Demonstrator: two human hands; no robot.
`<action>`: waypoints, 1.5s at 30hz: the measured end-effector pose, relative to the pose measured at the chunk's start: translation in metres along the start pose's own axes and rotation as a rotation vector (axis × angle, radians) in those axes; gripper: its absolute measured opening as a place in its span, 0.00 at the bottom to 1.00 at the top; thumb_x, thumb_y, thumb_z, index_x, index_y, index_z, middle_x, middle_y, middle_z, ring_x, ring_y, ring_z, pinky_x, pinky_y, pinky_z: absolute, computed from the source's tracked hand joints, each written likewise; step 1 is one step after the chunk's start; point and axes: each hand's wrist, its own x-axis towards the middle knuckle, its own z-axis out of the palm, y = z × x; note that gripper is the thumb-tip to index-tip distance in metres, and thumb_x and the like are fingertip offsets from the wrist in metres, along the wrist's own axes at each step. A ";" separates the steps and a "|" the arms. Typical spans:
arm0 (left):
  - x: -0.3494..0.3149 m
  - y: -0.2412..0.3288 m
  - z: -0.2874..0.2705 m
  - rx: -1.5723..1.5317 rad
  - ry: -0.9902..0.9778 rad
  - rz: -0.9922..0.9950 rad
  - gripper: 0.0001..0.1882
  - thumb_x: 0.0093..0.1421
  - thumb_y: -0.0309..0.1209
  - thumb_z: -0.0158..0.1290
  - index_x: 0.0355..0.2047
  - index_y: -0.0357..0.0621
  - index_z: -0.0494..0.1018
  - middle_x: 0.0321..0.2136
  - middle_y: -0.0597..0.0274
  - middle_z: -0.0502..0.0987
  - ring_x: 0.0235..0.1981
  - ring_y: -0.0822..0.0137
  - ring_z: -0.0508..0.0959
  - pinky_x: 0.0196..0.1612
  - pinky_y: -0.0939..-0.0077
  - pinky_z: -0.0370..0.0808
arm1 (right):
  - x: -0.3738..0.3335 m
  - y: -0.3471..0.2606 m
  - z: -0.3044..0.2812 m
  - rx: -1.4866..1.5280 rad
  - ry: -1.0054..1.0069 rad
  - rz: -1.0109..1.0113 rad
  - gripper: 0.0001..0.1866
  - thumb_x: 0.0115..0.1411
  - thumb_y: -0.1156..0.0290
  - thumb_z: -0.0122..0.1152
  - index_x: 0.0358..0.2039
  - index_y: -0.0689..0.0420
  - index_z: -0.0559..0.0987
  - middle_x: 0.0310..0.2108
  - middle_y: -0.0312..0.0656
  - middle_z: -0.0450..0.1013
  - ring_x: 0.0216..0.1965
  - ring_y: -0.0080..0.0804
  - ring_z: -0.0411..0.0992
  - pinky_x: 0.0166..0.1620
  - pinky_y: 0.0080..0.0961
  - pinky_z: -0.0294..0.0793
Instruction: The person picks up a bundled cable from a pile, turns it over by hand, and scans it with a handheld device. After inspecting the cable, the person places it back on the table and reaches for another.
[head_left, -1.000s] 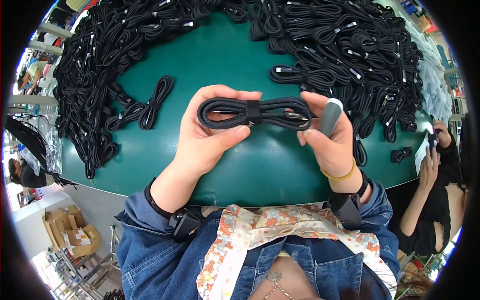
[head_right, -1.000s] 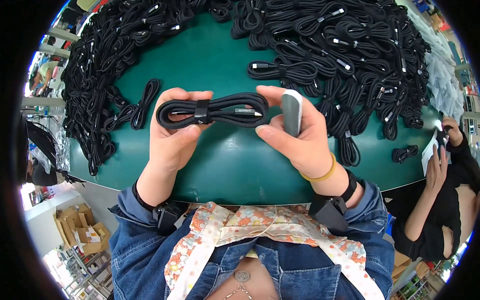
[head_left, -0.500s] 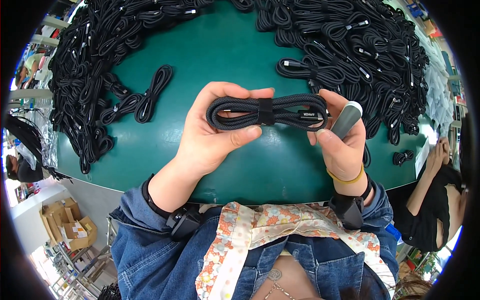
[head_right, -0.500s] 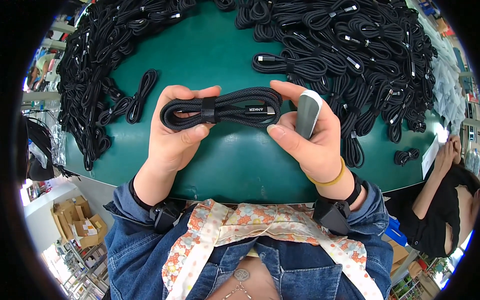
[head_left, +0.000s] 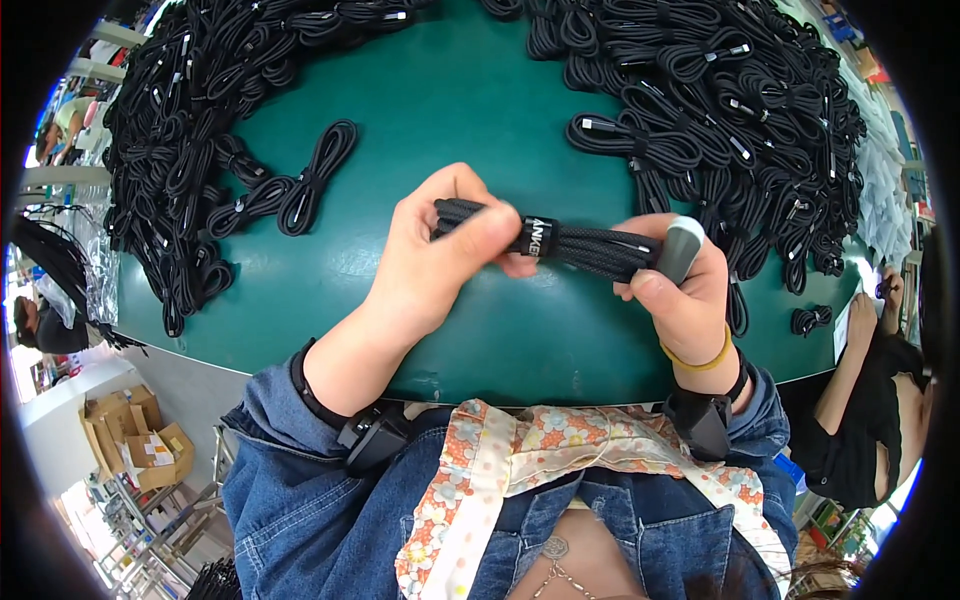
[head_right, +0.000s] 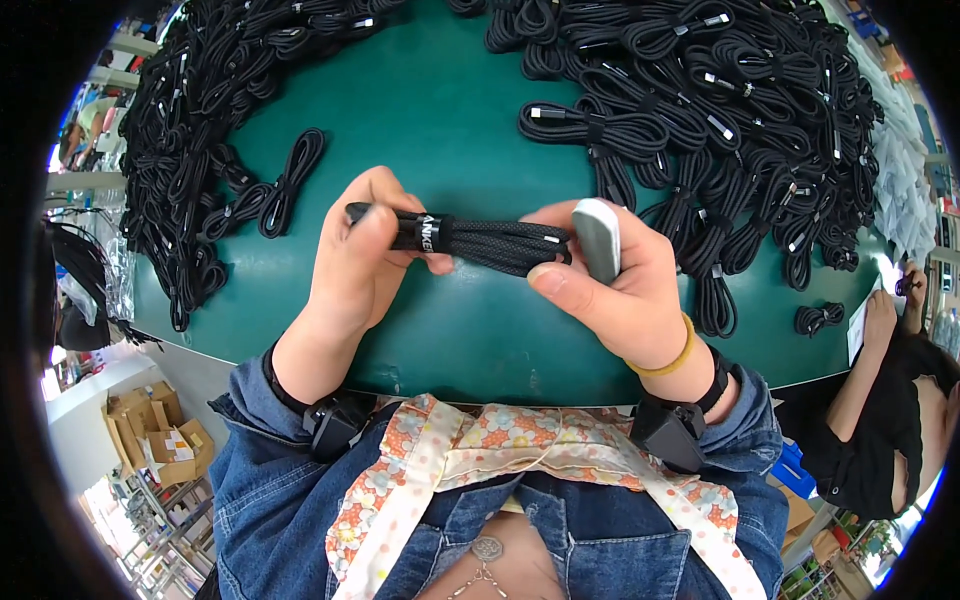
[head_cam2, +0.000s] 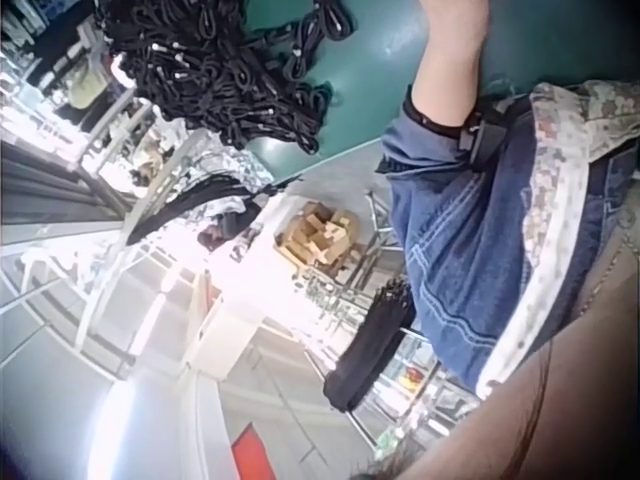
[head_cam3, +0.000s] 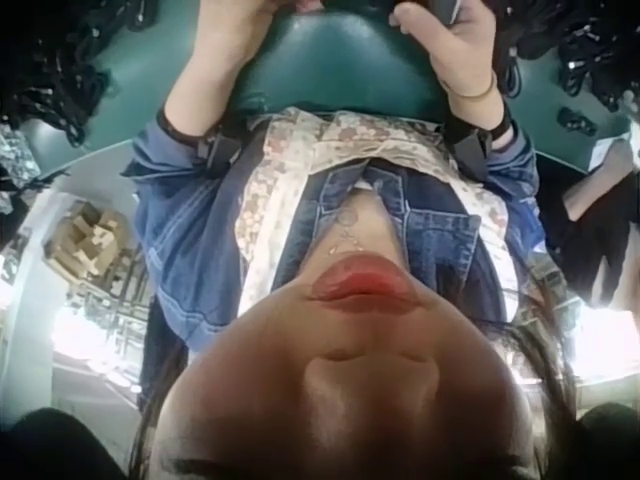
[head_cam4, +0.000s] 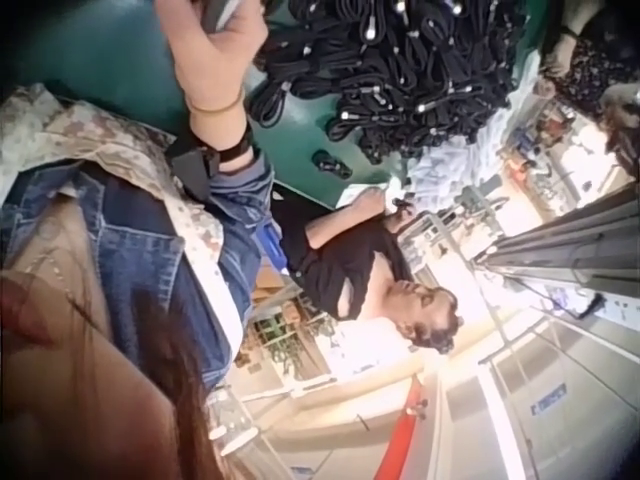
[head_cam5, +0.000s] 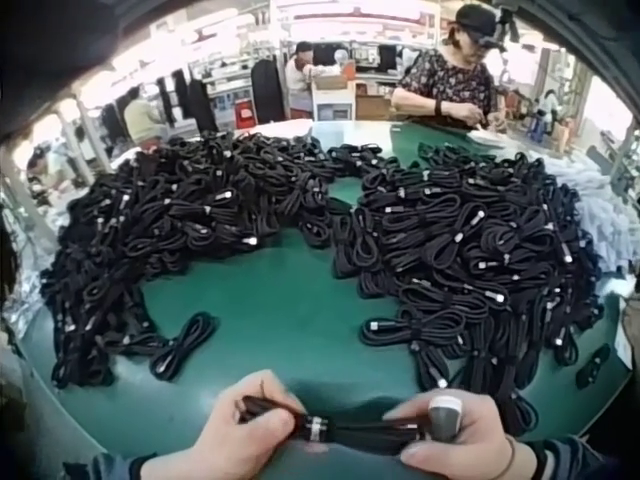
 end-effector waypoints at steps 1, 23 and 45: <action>0.001 0.001 0.001 0.007 0.003 -0.050 0.15 0.56 0.40 0.40 0.25 0.39 0.61 0.20 0.51 0.72 0.20 0.64 0.72 0.26 0.74 0.71 | -0.003 0.000 0.000 0.009 0.014 0.045 0.16 0.47 0.77 0.57 0.38 0.65 0.69 0.27 0.37 0.69 0.20 0.14 0.63 0.24 0.10 0.62; 0.004 0.001 0.000 -0.080 -0.005 -0.449 0.32 0.56 0.56 0.30 0.14 0.39 0.64 0.06 0.59 0.65 0.08 0.69 0.67 0.14 0.82 0.63 | 0.007 -0.004 0.003 -0.111 0.222 0.320 0.17 0.58 0.61 0.42 0.20 0.60 0.68 0.13 0.36 0.65 0.12 0.17 0.60 0.15 0.10 0.55; 0.001 0.005 0.004 0.121 -0.123 -0.194 0.19 0.45 0.24 0.51 0.39 0.35 0.63 0.34 0.62 0.67 0.32 0.76 0.66 0.29 0.85 0.65 | 0.014 -0.004 0.004 -0.053 0.396 0.307 0.22 0.58 0.60 0.41 0.09 0.54 0.65 0.03 0.31 0.55 0.08 0.19 0.56 0.14 0.12 0.54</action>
